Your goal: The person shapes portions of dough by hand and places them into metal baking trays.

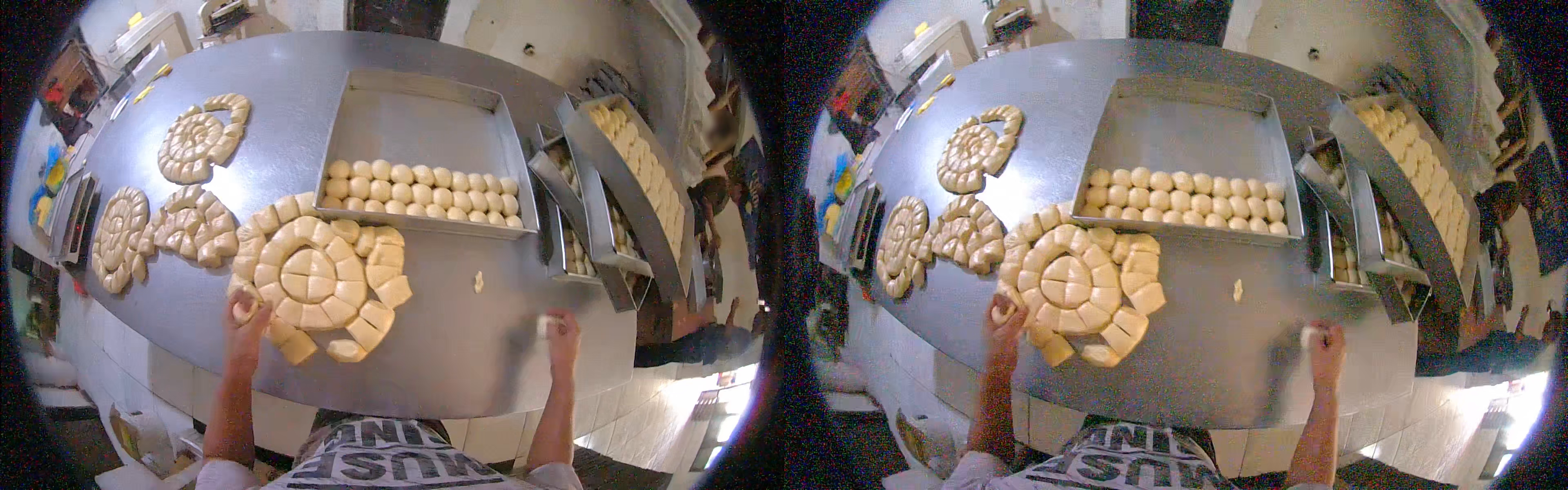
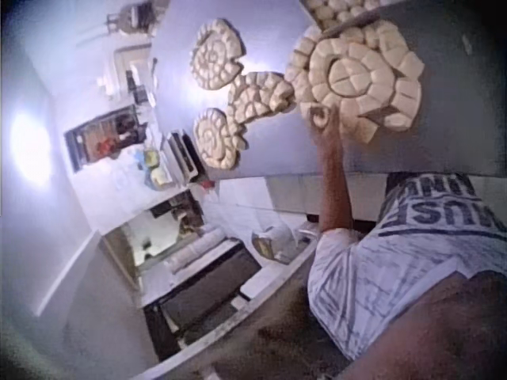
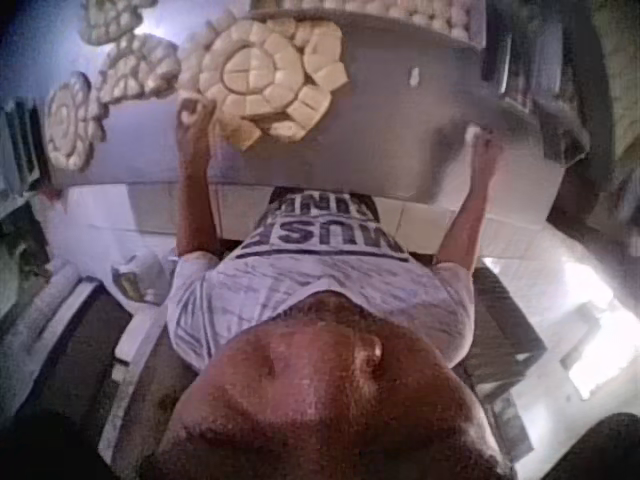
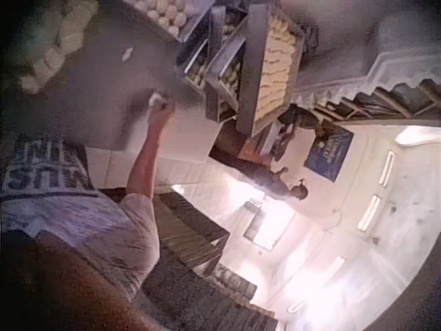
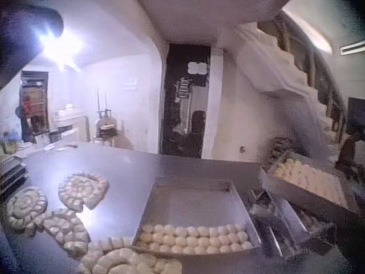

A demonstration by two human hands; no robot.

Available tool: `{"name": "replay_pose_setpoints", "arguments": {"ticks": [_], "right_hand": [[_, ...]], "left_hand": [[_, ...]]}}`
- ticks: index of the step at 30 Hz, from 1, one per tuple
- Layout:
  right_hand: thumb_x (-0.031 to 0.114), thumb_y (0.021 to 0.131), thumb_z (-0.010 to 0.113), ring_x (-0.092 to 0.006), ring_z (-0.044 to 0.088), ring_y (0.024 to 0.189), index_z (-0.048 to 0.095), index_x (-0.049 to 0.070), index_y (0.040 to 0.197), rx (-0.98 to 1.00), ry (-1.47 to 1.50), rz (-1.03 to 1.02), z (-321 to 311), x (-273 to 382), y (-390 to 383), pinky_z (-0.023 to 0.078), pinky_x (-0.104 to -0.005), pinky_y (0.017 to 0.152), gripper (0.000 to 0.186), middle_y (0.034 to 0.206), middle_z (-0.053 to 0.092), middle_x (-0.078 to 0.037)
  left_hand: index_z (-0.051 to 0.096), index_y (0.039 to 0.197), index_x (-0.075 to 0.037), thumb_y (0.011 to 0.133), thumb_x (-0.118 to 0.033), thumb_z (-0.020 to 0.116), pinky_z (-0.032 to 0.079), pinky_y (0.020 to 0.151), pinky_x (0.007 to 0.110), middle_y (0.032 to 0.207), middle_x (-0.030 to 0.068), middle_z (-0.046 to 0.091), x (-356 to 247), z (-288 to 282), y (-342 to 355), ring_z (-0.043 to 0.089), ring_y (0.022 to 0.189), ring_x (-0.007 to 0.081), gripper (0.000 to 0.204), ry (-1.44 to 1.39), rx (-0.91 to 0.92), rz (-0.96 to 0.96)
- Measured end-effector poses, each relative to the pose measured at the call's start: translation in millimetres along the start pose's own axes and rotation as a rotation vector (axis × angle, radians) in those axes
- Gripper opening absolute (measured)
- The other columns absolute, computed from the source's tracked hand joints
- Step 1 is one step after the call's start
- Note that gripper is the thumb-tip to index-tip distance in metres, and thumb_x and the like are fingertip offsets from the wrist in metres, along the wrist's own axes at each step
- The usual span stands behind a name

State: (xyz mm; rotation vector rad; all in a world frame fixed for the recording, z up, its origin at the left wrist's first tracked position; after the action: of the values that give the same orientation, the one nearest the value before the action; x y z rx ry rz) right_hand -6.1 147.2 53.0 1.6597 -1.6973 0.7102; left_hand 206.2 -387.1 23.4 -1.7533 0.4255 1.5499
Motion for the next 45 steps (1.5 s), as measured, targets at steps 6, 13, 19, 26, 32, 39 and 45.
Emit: {"name": "replay_pose_setpoints", "arguments": {"ticks": [6,13,19,26,32,39,45], "right_hand": [[0.02,0.085,0.054,-0.0198,0.051,0.102,0.045,0.007,0.119,0.002,1.091,-0.319,113.9,245.9,102.7,0.043,-0.038,0.09,0.037,0.113,0.052,-0.009],[0.022,0.083,0.056,-0.0212,0.062,0.085,0.062,0.002,0.1,0.163,0.018,-0.486,355.6,309.5,142.8,0.047,-0.0329,0.078,0.027,0.094,0.066,-0.012],[0.015,0.085,0.059,-0.0253,0.045,0.115,0.043,0.005,0.127,1.024,0.38,-0.682,318.0,327.7,-142.9,0.035,-0.0359,0.097,0.046,0.123,0.048,-0.013],[0.019,0.089,0.045,-0.0221,0.053,0.105,0.049,0.004,0.123,0.027,0.238,-0.153,104.5,88.4,-101.4,0.042,-0.0355,0.088,0.038,0.118,0.054,-0.011],[0.03,0.09,0.044,-0.0335,0.032,0.127,0.041,0.005,0.132,0.002,-0.843,-0.287,62.1,4.8,-44.6,0.015,-0.0462,0.108,0.049,0.133,0.042,-0.019],[0.022,0.08,0.06,-0.0366,0.046,0.102,0.054,0.002,0.093,0.027,-0.336,-0.445,70.9,24.9,-87.1,0.034,-0.0477,0.091,0.024,0.103,0.051,-0.017],[0.023,0.073,0.064,-0.0315,0.049,0.092,0.056,0.006,0.087,-0.205,-0.5,-0.109,24.5,0.9,-5.1,0.038,-0.0453,0.082,0.023,0.09,0.053,-0.013]], "left_hand": [[0.046,0.107,-0.006,0.084,-0.018,0.063,0.041,0.081,0.028,0.103,0.0049,0.053,-3.7,-51.7,-16.5,0.051,0.093,0.0144,0.031,0.095,-0.054,0.023],[0.043,0.121,0.0,0.09,-0.019,0.051,0.038,0.094,0.035,0.121,0.0109,0.05,-20.4,-49.6,-6.1,0.047,0.115,0.026,0.037,0.224,0.139,0.072],[0.043,0.121,-0.001,0.093,-0.022,0.045,0.04,0.095,0.037,0.111,0.0093,0.056,13.4,-2.6,-17.1,0.055,0.105,0.0258,0.035,-0.572,0.449,-0.169],[0.055,0.116,-0.004,0.08,-0.01,0.06,0.043,0.087,0.037,0.102,0.0143,0.059,-60.7,-26.2,41.7,0.055,0.098,0.0258,0.038,0.757,0.133,0.515],[0.051,0.122,-0.005,0.077,-0.015,0.066,0.035,0.096,0.043,0.116,0.0169,0.053,-60.6,-67.9,101.0,0.044,0.11,0.0349,0.048,1.217,-0.259,0.751],[0.054,0.112,0.001,0.089,-0.02,0.049,0.041,0.079,0.046,0.099,0.0233,0.057,-16.0,-120.9,95.7,0.053,0.092,0.0404,0.032,1.38,-0.06,0.447],[0.049,0.111,0.002,0.093,-0.021,0.048,0.041,0.088,0.039,0.102,0.0119,0.054,-35.5,-89.3,13.9,0.053,0.1,0.0258,0.029,0.498,-0.23,0.352]]}}
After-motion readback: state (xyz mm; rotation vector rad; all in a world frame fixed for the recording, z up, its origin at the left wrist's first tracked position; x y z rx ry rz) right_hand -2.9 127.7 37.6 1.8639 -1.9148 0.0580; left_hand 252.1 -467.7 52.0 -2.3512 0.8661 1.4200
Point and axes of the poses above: each hand's wrist, its own y-axis towards the middle knuckle, its own z-axis out of the palm, x = y × z, the point moved 10 cm from there along y, towards the middle knuckle
